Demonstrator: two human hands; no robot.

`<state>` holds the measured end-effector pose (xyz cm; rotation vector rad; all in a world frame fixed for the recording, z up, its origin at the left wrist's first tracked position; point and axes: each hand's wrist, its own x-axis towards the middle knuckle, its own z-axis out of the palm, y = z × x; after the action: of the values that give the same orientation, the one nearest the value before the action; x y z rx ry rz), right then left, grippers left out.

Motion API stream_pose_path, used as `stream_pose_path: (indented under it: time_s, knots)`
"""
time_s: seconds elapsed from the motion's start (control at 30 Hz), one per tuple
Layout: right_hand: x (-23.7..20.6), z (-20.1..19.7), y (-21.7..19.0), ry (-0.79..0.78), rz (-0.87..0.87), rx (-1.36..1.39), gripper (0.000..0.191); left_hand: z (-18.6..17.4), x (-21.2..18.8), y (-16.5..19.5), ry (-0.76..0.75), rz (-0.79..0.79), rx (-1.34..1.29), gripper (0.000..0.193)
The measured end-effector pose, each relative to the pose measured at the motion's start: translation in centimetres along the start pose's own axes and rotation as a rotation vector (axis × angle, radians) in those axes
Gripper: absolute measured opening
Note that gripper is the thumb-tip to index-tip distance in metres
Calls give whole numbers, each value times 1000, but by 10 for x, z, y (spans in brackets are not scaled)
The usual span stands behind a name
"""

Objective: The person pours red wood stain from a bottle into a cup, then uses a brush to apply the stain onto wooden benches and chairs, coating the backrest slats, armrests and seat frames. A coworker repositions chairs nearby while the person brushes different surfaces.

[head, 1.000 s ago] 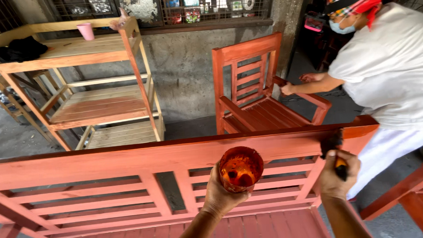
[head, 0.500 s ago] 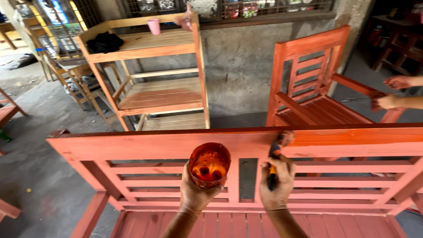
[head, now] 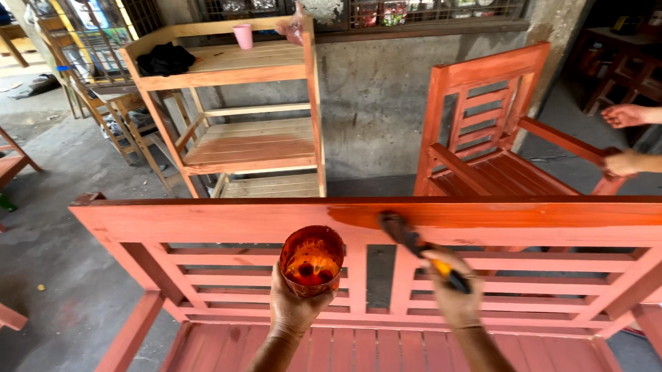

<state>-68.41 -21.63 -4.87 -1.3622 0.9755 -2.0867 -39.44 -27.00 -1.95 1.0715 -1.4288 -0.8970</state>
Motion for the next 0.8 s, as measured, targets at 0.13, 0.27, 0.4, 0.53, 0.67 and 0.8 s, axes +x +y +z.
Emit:
stream_pose_path:
  time_s: [0.13, 0.27, 0.4, 0.53, 0.67, 0.8]
  knots:
    - [16, -146, -23, 132, -18, -185, 21, 74, -18, 12, -32, 20, -39, 88]
    - [31, -262, -59, 249, -26, -586, 24, 156, -39, 24, -89, -24, -152, 91]
    - [44, -348, -94, 328, 19, -646, 23, 226, -57, 40, -96, 48, -78, 97]
    - [53, -415, -112, 397, 18, -614, 21, 286, -73, 65, -197, 17, -235, 87]
    - [51, -477, -121, 450, -73, -705, 14, 326, -81, 87, -274, -25, -270, 87]
    - [54, -524, -132, 547, -136, -696, 14, 350, -86, 98, -330, -98, -350, 87]
